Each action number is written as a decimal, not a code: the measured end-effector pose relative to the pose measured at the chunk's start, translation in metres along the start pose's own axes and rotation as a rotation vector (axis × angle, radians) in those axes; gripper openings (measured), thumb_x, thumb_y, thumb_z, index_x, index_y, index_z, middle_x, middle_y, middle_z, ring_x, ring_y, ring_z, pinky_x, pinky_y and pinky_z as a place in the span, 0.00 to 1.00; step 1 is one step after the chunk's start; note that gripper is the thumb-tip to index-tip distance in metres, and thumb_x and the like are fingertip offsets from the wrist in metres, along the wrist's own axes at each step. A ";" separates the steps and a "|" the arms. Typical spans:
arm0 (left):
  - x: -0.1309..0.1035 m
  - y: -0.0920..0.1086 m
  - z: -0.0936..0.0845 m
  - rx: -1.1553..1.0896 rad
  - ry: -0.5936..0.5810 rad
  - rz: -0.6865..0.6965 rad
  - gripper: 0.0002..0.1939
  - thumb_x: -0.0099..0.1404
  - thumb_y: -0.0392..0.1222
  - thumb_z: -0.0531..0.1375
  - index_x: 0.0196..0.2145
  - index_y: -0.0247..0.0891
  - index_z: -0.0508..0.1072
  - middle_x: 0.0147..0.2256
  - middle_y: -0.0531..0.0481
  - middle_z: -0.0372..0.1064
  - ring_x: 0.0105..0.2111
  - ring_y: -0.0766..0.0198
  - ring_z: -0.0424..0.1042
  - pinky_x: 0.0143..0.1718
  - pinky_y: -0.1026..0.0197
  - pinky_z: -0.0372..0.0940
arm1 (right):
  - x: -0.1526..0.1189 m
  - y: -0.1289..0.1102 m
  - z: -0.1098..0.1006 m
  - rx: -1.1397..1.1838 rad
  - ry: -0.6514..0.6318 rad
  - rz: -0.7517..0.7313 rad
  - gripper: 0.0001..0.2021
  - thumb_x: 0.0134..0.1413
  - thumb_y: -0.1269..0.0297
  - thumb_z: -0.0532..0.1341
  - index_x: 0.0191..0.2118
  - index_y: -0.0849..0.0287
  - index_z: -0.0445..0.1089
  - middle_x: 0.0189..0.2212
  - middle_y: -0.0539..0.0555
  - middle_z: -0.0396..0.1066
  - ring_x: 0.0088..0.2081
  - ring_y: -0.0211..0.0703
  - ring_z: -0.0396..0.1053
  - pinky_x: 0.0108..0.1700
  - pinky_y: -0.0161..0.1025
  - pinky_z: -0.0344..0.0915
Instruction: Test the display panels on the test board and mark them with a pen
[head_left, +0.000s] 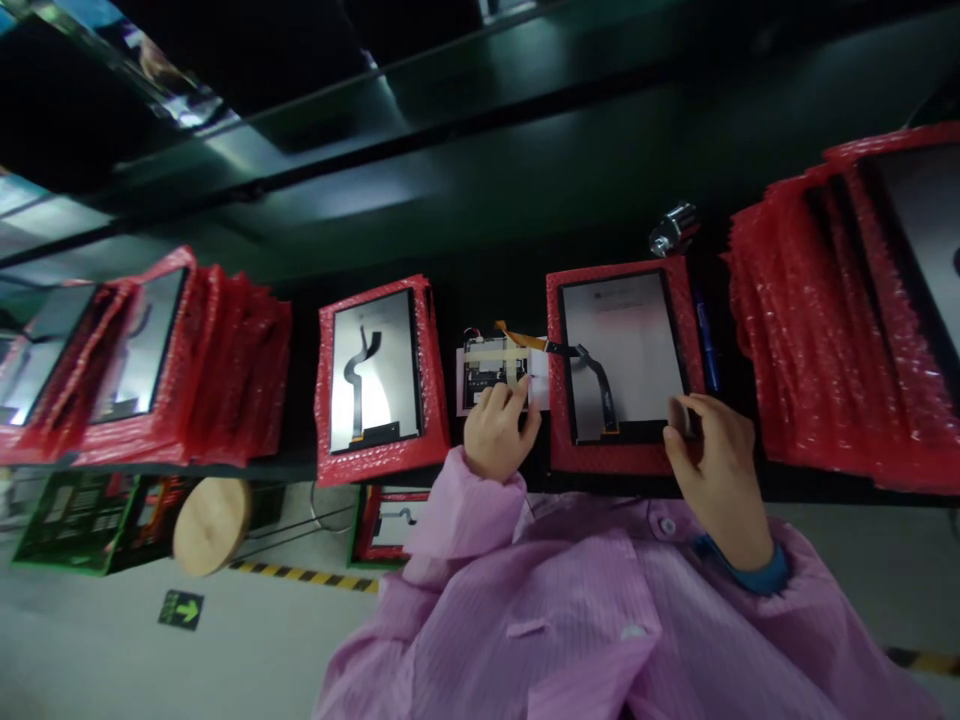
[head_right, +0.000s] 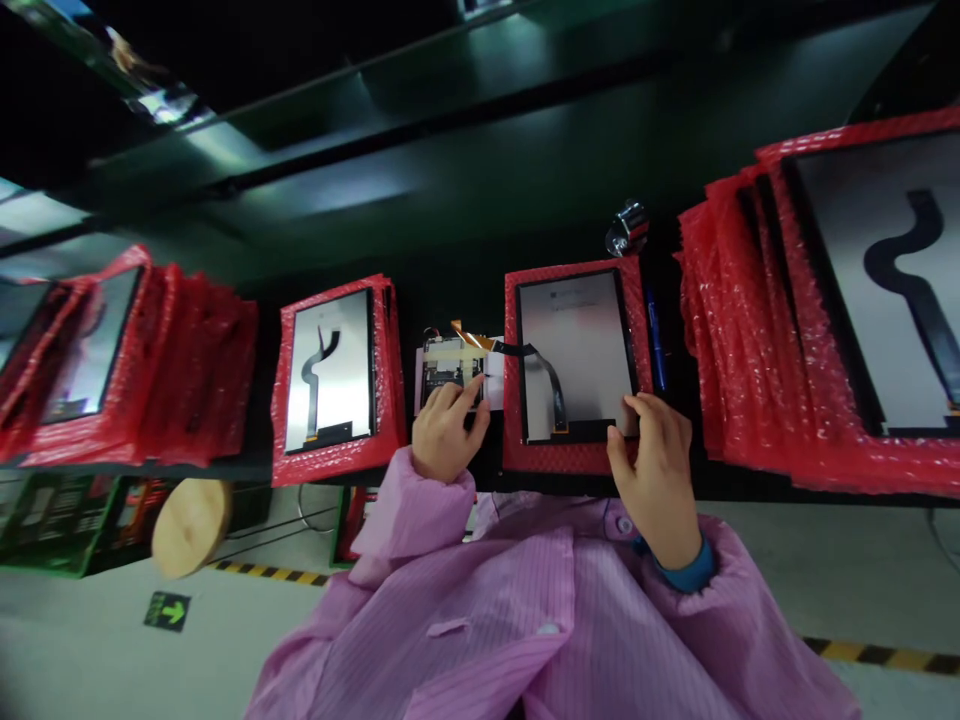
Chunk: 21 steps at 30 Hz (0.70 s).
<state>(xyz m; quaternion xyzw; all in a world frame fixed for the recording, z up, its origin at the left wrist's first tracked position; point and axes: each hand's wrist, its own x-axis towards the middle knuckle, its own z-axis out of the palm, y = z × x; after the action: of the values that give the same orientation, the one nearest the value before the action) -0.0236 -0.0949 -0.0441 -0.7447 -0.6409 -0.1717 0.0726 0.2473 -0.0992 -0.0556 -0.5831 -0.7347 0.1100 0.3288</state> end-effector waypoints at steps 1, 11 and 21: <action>-0.001 0.008 0.000 -0.071 0.064 0.031 0.17 0.73 0.41 0.53 0.51 0.33 0.76 0.36 0.42 0.76 0.37 0.55 0.75 0.40 0.55 0.71 | 0.000 -0.001 0.002 0.005 0.008 0.012 0.18 0.68 0.58 0.56 0.57 0.63 0.65 0.53 0.66 0.71 0.56 0.58 0.68 0.57 0.57 0.65; -0.007 0.038 -0.003 -0.548 -0.143 -0.018 0.10 0.73 0.42 0.56 0.48 0.37 0.71 0.50 0.39 0.76 0.53 0.53 0.75 0.56 0.49 0.71 | 0.024 -0.008 -0.020 0.540 -0.045 0.503 0.22 0.59 0.48 0.61 0.53 0.54 0.70 0.52 0.58 0.71 0.49 0.49 0.70 0.53 0.52 0.70; 0.044 0.014 -0.044 -1.426 0.045 -0.558 0.21 0.72 0.60 0.54 0.50 0.45 0.76 0.54 0.48 0.75 0.56 0.57 0.72 0.59 0.55 0.67 | 0.043 -0.115 -0.025 0.736 -0.199 -0.209 0.20 0.68 0.58 0.55 0.63 0.54 0.58 0.57 0.58 0.68 0.58 0.47 0.65 0.59 0.48 0.68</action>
<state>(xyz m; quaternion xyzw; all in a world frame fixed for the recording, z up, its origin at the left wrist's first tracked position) -0.0121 -0.0702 0.0135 -0.4184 -0.5377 -0.5706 -0.4585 0.1681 -0.0985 0.0411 -0.3347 -0.7298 0.3879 0.4527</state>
